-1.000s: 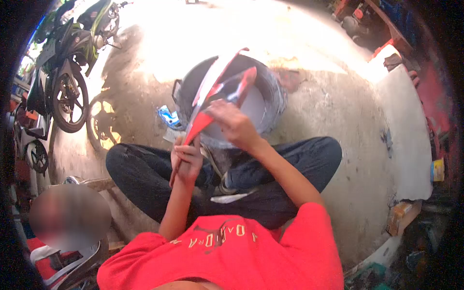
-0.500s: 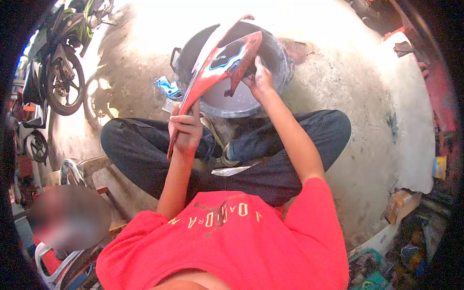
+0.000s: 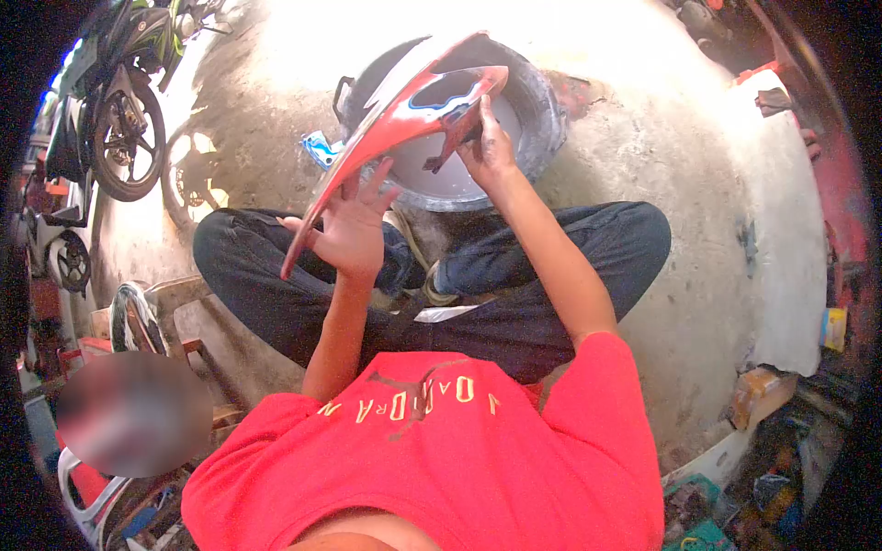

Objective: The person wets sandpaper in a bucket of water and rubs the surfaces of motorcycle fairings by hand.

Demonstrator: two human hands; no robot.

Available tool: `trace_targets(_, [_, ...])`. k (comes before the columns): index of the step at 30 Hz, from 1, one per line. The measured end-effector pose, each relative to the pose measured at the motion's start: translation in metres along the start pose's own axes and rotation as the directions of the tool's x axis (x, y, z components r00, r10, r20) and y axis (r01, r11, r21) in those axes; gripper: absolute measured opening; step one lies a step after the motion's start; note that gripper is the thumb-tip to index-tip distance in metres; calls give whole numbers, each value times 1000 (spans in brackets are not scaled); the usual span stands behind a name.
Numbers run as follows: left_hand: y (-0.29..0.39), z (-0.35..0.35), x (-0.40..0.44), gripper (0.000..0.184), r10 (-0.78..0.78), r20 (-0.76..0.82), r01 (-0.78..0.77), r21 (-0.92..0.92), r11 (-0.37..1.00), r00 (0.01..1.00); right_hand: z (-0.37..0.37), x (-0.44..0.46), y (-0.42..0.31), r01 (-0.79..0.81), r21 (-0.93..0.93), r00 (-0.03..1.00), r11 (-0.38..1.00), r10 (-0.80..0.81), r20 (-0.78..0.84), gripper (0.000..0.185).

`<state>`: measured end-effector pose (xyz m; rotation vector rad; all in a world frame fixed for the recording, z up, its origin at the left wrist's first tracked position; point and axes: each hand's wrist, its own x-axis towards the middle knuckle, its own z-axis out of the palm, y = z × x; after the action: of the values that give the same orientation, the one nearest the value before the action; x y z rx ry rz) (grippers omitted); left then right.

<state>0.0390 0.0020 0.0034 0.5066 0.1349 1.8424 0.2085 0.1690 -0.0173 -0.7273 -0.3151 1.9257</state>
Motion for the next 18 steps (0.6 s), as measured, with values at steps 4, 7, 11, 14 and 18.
trace_targets(4, [-23,29,-10,117,107,-116,-34,507,861,987,-4,1,-4,80,6,995,997,-80,-53,28])
trace_targets(7, [-34,31,-13,98,176,-38,-94,721,686,984,-7,-3,-9,78,-7,997,997,-78,-12,29])
trace_targets(11, [-41,45,14,84,222,-243,42,758,651,944,1,-5,1,33,73,999,997,-32,-8,32])
trace_targets(14, [-44,45,47,83,154,-455,115,510,852,877,-4,-2,10,-7,80,1000,997,5,26,36])
trace_targets(18, [-51,48,69,69,177,-312,-13,465,885,933,-11,-2,11,-24,45,997,999,21,70,40])
